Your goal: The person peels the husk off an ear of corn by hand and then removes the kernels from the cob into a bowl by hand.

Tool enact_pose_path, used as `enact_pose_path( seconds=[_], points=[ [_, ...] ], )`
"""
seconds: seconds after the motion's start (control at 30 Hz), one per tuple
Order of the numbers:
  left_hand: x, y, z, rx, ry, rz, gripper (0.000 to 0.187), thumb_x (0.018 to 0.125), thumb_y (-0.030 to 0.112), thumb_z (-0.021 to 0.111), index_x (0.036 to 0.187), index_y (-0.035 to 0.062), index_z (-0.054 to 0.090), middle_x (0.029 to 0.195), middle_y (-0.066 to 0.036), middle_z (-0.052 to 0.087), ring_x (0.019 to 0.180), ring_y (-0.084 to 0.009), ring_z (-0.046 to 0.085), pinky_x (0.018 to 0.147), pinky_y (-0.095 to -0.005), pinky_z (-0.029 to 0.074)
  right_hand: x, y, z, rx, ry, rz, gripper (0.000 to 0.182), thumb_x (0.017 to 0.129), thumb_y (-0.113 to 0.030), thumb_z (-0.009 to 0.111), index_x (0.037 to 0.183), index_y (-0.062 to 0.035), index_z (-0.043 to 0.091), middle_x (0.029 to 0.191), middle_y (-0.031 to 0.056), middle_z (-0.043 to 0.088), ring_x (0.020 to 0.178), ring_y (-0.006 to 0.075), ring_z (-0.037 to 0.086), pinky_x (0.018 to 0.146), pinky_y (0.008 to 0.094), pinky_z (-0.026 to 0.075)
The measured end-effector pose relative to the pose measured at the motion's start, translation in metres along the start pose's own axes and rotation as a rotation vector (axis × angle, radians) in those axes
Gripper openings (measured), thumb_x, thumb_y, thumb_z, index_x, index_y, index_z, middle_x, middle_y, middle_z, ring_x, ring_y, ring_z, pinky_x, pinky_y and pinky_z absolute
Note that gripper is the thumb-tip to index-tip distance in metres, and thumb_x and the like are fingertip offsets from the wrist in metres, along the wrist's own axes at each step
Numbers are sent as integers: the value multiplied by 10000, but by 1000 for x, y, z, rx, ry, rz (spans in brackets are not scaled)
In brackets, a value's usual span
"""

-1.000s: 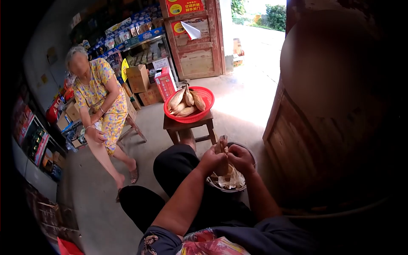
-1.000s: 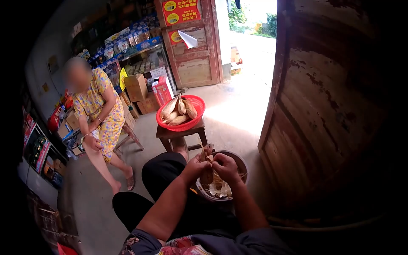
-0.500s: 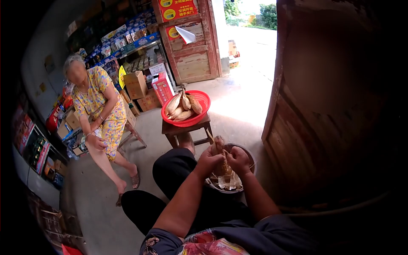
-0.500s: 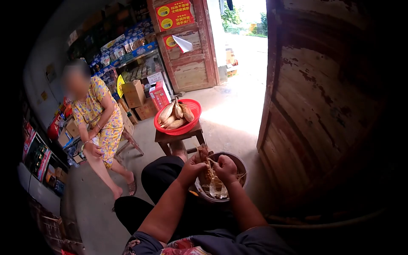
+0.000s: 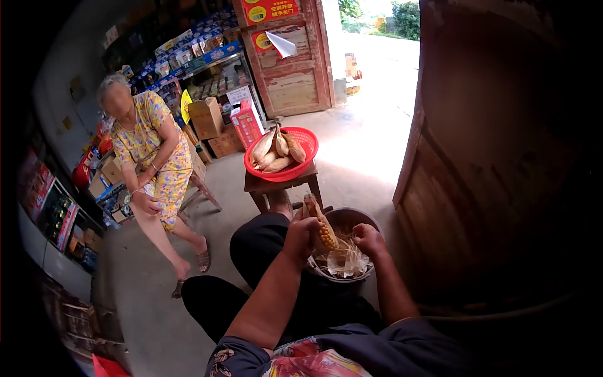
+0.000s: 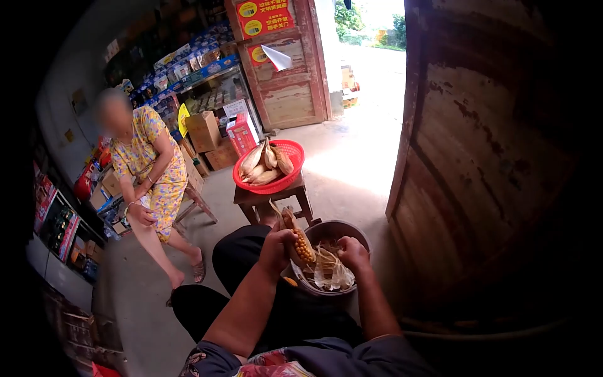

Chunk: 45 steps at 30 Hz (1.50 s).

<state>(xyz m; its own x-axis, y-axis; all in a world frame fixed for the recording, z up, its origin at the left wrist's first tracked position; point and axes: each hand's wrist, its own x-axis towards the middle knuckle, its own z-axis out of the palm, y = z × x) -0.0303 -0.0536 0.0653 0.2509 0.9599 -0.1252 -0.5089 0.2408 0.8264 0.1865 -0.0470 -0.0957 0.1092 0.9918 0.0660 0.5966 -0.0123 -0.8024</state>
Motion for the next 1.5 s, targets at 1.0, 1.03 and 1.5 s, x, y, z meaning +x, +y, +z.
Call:
enact_pose_path(
  seconds=[1.0, 1.03, 1.5],
  points=[
    [4, -7, -2, 142, 5, 59, 611, 784, -18, 694, 1310, 75, 398, 1131, -128, 572, 991, -210, 599, 878, -330, 510, -14, -112, -46, 876, -72, -87, 103, 918, -111, 565, 896, -20, 608, 792, -8, 594, 702, 72, 541, 664, 210, 457],
    [4, -7, 0, 142, 5, 59, 611, 784, -18, 694, 1310, 75, 398, 1131, -128, 572, 991, -210, 599, 878, -330, 510, -14, -112, -46, 919, -64, -61, 101, 917, -110, 566, 897, -21, 608, 787, -5, 595, 696, 75, 544, 661, 208, 457],
    [6, -10, -1, 272, 29, 117, 297, 761, 14, 698, 1031, 50, 580, 918, -32, 629, 776, -126, 614, 712, -276, 521, -27, -141, -60, 776, -229, -241, 109, 903, -105, 586, 893, -5, 627, 823, 1, 608, 752, 81, 555, 701, 222, 461]
  ],
)
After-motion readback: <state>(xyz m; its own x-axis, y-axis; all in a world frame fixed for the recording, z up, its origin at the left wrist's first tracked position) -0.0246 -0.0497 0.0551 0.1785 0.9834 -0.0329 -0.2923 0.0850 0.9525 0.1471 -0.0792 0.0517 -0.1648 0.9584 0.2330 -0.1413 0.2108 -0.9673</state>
